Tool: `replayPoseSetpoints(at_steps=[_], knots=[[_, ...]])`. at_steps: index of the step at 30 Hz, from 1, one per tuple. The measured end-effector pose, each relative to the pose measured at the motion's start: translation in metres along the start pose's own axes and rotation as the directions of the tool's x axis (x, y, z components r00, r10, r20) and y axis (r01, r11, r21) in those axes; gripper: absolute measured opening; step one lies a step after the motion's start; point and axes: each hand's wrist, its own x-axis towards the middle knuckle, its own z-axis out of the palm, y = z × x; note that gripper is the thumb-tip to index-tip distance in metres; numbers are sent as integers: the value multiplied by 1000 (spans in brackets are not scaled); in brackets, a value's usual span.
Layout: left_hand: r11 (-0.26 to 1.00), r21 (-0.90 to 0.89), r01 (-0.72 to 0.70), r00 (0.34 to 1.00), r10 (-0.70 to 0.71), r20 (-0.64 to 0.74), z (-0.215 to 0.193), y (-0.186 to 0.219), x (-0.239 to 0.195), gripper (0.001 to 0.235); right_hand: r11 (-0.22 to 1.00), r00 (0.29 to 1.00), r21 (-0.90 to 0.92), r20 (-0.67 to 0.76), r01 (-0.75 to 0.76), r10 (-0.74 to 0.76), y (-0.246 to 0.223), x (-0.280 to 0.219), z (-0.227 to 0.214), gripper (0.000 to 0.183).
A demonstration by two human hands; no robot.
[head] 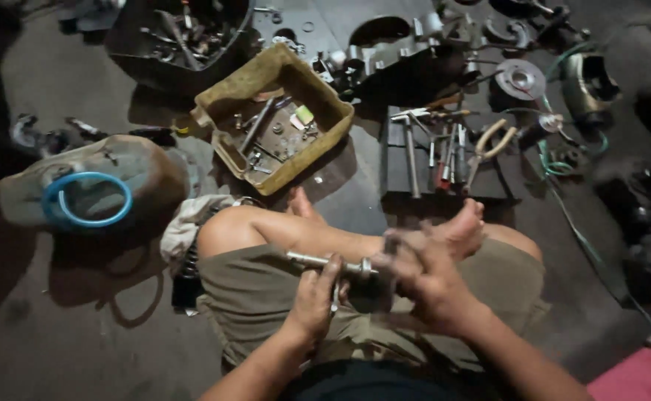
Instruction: Assembling and inspecting a motorcycle gear and shaft assembly while sitting on the floor.
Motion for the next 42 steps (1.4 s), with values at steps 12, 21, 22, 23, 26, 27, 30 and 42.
replayPoseSetpoints(at_steps=[12,21,22,23,26,27,30,42], knots=[[998,12,-67,964,62,260,2,10,1,25,994,993,38,-52,-102,104,22,-11,6,108],[989,33,-142,972,133,192,9,4,2,15,953,974,223,-56,-203,221,17,-13,10,97],[989,30,-147,971,138,193,10,5,5,15,955,974,220,-57,-200,217,13,-14,8,97],[967,11,-254,940,244,238,10,5,5,12,945,979,272,-49,-179,200,7,-16,6,97],[935,2,-355,901,341,269,9,0,6,9,929,984,331,-17,-164,179,5,-17,10,97],[932,15,-362,901,345,264,9,-1,9,10,930,985,331,0,-161,171,8,-14,12,99],[913,80,-400,896,371,243,12,7,3,18,926,940,282,-157,-250,302,18,-17,15,96],[842,173,-511,849,462,258,33,27,-6,16,806,965,552,-3,-217,262,7,-31,9,108]])
